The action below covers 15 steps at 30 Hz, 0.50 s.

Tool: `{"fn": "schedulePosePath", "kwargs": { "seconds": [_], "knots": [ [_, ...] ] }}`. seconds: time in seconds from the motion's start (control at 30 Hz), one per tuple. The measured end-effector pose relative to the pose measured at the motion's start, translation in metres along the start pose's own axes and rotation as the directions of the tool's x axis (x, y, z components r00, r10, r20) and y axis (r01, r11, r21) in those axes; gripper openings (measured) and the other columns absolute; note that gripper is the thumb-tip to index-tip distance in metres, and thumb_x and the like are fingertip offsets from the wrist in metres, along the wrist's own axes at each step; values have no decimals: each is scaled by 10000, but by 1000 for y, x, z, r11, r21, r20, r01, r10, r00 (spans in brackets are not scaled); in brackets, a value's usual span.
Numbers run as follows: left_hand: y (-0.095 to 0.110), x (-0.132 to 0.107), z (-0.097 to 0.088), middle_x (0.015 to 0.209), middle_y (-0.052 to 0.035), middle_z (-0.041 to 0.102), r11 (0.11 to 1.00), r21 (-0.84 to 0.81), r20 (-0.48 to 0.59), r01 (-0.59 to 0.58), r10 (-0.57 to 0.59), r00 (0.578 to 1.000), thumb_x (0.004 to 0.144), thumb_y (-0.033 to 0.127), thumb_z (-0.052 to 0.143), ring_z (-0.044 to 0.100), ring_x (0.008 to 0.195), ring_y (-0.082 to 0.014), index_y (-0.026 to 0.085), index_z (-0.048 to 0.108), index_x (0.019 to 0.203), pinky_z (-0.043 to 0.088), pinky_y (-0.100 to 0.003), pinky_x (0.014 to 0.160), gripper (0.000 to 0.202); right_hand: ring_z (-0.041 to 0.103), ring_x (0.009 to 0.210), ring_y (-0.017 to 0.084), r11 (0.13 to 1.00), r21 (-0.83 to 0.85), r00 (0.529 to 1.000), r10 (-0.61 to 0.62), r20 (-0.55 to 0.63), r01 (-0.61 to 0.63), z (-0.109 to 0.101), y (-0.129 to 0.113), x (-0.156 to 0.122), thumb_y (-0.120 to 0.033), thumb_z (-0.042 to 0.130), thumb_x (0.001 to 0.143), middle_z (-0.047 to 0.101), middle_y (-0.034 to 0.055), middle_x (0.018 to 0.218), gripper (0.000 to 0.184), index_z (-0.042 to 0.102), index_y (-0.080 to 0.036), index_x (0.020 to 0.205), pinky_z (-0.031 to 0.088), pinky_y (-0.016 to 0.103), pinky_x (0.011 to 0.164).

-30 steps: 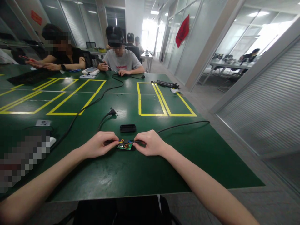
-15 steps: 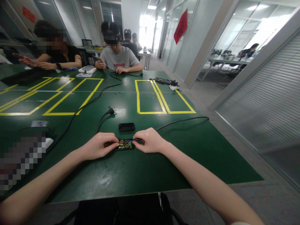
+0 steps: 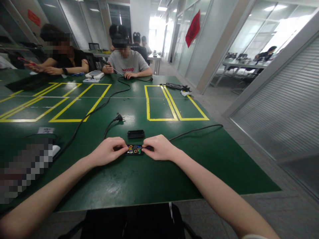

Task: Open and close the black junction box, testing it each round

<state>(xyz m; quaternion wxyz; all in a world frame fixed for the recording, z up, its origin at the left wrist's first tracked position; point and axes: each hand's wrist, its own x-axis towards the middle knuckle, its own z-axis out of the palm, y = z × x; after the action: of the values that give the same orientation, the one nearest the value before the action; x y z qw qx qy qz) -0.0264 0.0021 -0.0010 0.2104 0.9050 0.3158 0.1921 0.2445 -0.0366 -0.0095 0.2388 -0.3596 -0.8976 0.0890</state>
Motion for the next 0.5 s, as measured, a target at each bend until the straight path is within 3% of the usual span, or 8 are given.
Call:
{"fn": "schedulePosePath", "kwargs": {
  "seconds": [0.1, 0.23, 0.5],
  "knots": [
    [0, 0, 0, 757, -15, 658, 1000, -24, 10, -6, 6, 1000, 957, 274, 573, 593, 680, -145, 178, 655, 728, 420, -253, 633, 262, 623, 667, 164, 999, -9, 999, -38, 16, 38, -1, -1, 1, -273, 677, 904, 676, 17, 749, 125, 627, -201, 815, 389, 265, 606],
    [1, 0, -2, 841, -27, 643, 999, -29, 2, -12, 13, 1000, 971, 300, 560, 589, 700, -140, 177, 654, 725, 428, -252, 622, 291, 628, 718, 182, 997, -29, 998, -65, 26, 65, 2, -1, 2, -450, 801, 830, 672, 25, 803, 311, 622, -198, 861, 388, 271, 611],
    [1, 0, -4, 781, -25, 647, 992, 65, 19, -104, 103, 995, 985, 261, 568, 600, 783, -175, 189, 647, 750, 469, -276, 697, 259, 628, 743, 183, 987, -116, 993, -104, 58, 110, 6, 4, 3, -436, 682, 961, 682, 40, 808, 268, 634, -203, 839, 392, 281, 627]
  ]
}}
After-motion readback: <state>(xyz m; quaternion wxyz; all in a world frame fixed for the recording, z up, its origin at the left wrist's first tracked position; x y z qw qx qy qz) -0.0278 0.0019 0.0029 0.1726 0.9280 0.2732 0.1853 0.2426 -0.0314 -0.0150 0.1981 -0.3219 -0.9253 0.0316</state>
